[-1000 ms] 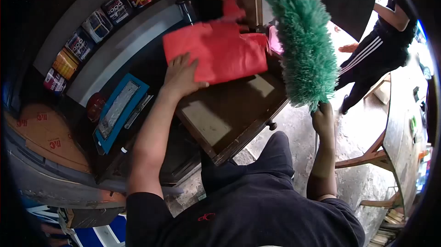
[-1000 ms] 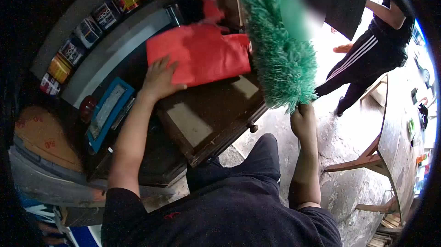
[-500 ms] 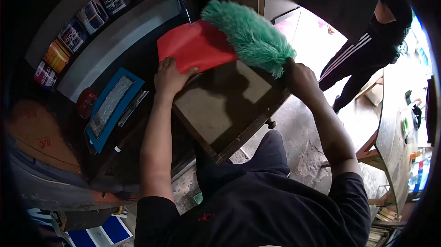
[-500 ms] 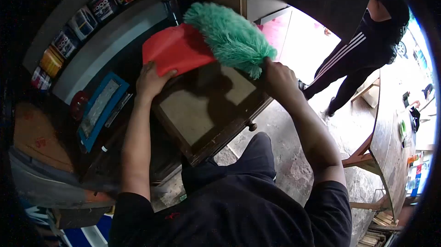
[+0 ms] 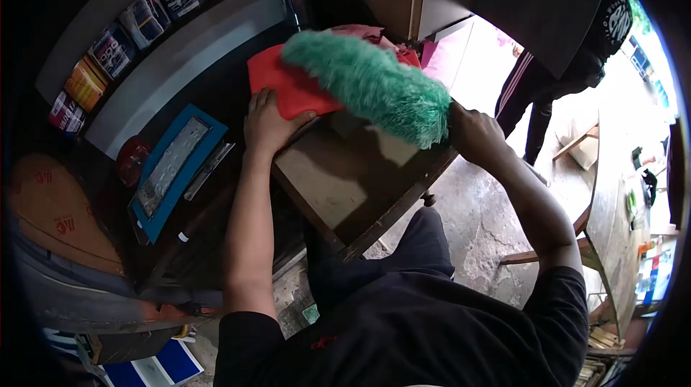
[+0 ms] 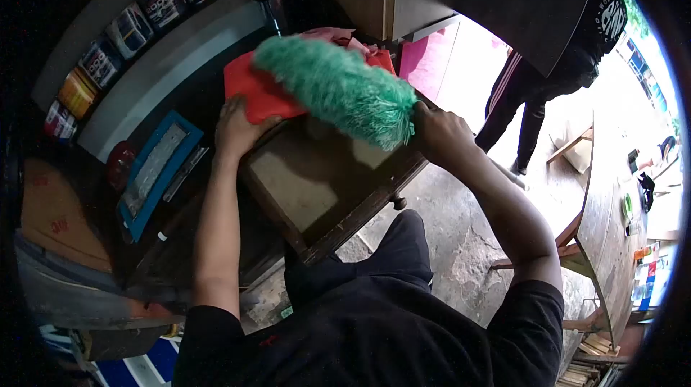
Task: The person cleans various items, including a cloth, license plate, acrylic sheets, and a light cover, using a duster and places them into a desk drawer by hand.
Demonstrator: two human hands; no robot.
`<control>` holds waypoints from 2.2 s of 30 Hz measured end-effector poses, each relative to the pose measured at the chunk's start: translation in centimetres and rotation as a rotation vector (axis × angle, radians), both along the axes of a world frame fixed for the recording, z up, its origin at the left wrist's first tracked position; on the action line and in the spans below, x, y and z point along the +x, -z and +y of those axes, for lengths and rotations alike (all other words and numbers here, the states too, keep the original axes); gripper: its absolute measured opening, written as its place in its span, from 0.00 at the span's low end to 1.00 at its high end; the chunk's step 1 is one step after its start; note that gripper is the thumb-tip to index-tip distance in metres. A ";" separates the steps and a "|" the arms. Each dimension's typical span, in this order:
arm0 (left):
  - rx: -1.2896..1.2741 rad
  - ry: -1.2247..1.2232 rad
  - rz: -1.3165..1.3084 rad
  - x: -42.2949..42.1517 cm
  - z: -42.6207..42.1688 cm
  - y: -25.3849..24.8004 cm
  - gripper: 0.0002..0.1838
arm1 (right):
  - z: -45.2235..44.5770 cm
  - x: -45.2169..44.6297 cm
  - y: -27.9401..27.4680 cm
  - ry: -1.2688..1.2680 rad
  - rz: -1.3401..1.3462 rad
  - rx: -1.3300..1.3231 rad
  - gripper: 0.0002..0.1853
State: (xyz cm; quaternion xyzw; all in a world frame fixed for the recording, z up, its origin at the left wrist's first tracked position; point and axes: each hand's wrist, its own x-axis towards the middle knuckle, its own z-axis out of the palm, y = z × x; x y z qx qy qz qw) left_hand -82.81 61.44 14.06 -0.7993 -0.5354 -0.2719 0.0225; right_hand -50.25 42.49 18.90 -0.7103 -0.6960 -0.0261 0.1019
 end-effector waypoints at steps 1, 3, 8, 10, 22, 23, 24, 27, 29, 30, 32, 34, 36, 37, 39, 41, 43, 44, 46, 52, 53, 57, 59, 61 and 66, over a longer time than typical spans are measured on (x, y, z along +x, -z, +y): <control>0.004 -0.006 -0.007 -0.1 -0.1 -0.1 0.50 | 0.0 0.3 0.3 0.002 0.026 0.049 0.10; -0.043 0.002 0.090 -0.2 -0.4 -0.5 0.50 | -2.2 -1.4 -0.8 -0.090 0.039 0.003 0.06; -0.002 0.110 0.074 -0.5 -0.5 -0.3 0.50 | -3.9 1.3 0.2 0.039 0.095 0.087 0.05; 0.102 0.044 0.055 -0.1 -1.2 -0.4 0.47 | -5.4 1.2 0.1 -0.041 0.146 0.103 0.06; -0.109 0.134 0.335 1.1 -1.9 -5.1 0.34 | -9.8 6.6 4.1 0.193 0.324 0.214 0.12; -0.116 0.145 0.335 1.2 -1.6 -5.1 0.34 | -10.2 6.8 4.8 0.202 0.404 0.303 0.11; -0.052 0.219 0.421 1.2 -1.3 -5.2 0.29 | -10.6 6.9 5.5 0.210 0.483 0.398 0.10; 0.048 0.301 0.591 1.8 -0.3 -4.8 0.20 | -12.5 7.2 7.2 0.340 0.686 0.397 0.10; 0.081 0.309 0.670 2.5 -1.1 -5.7 0.15 | -13.9 7.4 8.7 0.415 0.790 0.400 0.10; 0.156 0.314 0.583 2.5 -1.2 -6.7 0.13 | -14.5 7.7 9.4 0.417 0.900 0.450 0.10; 0.143 0.309 0.444 3.4 -3.7 -11.3 0.11 | -15.6 8.1 10.4 0.454 1.098 0.500 0.10; -0.014 0.334 0.273 3.5 -6.9 -15.2 0.13 | -16.4 7.8 10.6 0.490 1.195 0.515 0.10; -0.090 0.374 0.158 2.9 -8.4 -16.7 0.14 | -16.8 8.1 11.3 0.533 1.307 0.547 0.09; -0.281 0.456 -0.075 2.6 -9.0 -17.1 0.14 | -17.0 8.2 11.4 0.543 1.309 0.539 0.09; -0.474 0.523 -0.309 2.6 -10.4 -16.8 0.15 | -16.7 7.9 11.7 0.524 1.462 0.603 0.09; -0.756 0.524 -0.646 3.5 -12.5 -16.1 0.16 | -15.9 7.3 11.8 0.537 1.496 0.624 0.10; -0.974 0.479 -0.827 3.9 -12.1 -12.0 0.17 | -15.4 6.4 11.3 0.565 1.556 0.639 0.09; -0.978 0.420 -0.746 4.3 -11.9 -10.2 0.17 | -15.2 6.4 11.9 0.587 1.553 0.636 0.09; -1.020 0.362 -0.573 4.2 -10.2 -5.7 0.18 | -15.2 6.3 12.5 0.577 1.548 0.593 0.09; -1.039 0.213 -0.041 2.8 -4.7 3.8 0.24 | -15.8 5.8 14.5 0.557 1.581 0.544 0.11; -0.977 0.223 0.058 2.8 -4.3 4.2 0.25 | -15.9 5.7 14.7 0.575 1.600 0.525 0.11; -0.880 0.171 0.104 4.7 -3.8 2.1 0.22 | -15.7 5.3 16.3 0.580 1.611 0.508 0.09; -0.719 0.132 0.179 5.5 -3.8 3.1 0.21 | -15.5 5.4 16.7 0.565 1.607 0.503 0.09; -0.558 0.093 0.256 5.7 -4.1 3.5 0.19 | -15.4 5.2 16.7 0.556 1.581 0.480 0.10; -0.719 -0.091 -0.287 6.1 -4.3 2.0 0.21 | -15.4 5.0 16.6 0.546 1.574 0.488 0.10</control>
